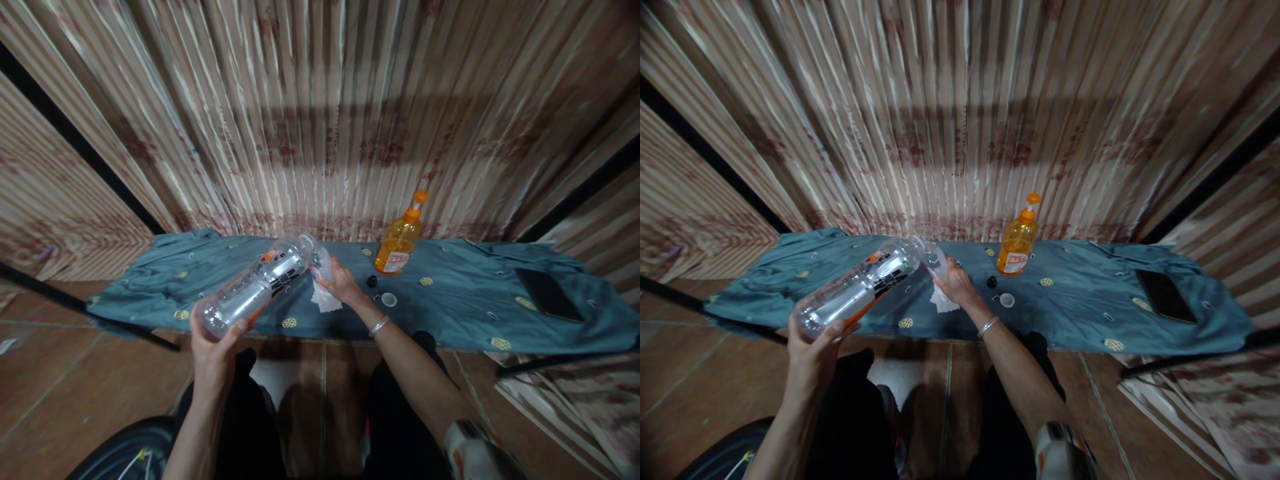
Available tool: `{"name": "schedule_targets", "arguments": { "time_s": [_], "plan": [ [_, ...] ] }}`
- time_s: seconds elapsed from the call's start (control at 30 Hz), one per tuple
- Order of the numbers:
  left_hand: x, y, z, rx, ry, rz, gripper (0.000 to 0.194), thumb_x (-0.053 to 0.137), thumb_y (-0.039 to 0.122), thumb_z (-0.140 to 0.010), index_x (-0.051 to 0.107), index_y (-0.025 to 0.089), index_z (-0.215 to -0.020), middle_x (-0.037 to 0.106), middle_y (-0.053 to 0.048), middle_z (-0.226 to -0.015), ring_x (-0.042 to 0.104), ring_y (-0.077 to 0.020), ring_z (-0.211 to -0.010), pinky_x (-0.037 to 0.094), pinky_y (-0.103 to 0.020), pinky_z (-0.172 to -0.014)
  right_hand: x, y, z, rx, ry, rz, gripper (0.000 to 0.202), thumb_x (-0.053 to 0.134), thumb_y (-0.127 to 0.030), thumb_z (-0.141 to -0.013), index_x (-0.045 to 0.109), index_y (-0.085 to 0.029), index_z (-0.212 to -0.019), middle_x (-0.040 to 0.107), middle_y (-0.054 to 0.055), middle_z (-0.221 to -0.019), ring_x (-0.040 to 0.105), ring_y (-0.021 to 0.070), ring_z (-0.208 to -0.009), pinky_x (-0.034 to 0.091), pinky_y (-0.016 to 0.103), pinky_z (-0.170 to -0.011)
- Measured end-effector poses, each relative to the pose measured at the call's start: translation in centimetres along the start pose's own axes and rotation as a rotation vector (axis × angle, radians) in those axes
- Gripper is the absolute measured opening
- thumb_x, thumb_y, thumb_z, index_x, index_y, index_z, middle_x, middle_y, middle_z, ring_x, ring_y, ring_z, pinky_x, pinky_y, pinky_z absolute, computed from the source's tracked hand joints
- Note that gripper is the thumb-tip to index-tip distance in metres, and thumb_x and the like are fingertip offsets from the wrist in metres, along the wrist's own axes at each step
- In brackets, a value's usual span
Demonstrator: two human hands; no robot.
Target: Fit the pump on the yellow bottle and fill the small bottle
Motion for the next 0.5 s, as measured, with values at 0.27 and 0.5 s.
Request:
{"name": "schedule_targets", "arguments": {
  "time_s": [0.27,0.5],
  "plan": [
    [-0.1,0.4,-0.8,-0.002,-0.029,-0.013,0.097,0.102,0.025,-0.04,0.058,0.029,-0.126,0.061,-0.01,-0.14,0.065,-0.0307,-0.112,0.07,-0.042,-0.073,0.2,0.2,0.0,-0.032,0.014,-0.008,0.057,0.074,-0.031,-0.103,0.051,-0.017,-0.152,0.078,0.02,-0.135,0.078,0.0338,-0.124,0.061,0.042,-0.106],
    [0.1,0.1,-1.4,0.034,-0.045,-0.024,0.094,0.102,0.03,-0.044,0.058,0.028,-0.128,0.061,-0.011,-0.14,0.064,-0.0305,-0.115,0.068,-0.033,-0.069,0.2,0.5,-0.1,-0.01,0.011,-0.004,0.054,0.074,-0.032,-0.103,0.052,-0.018,-0.149,0.081,0.017,-0.129,0.079,0.0333,-0.122,0.061,0.041,-0.105]
  ]
}}
Point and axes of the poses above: each hand's wrist, its own z-axis away from the middle knuckle, its own x-axis out of the palm, y = z × x, the point moved 8 cm from there along -z, towards the middle knuckle
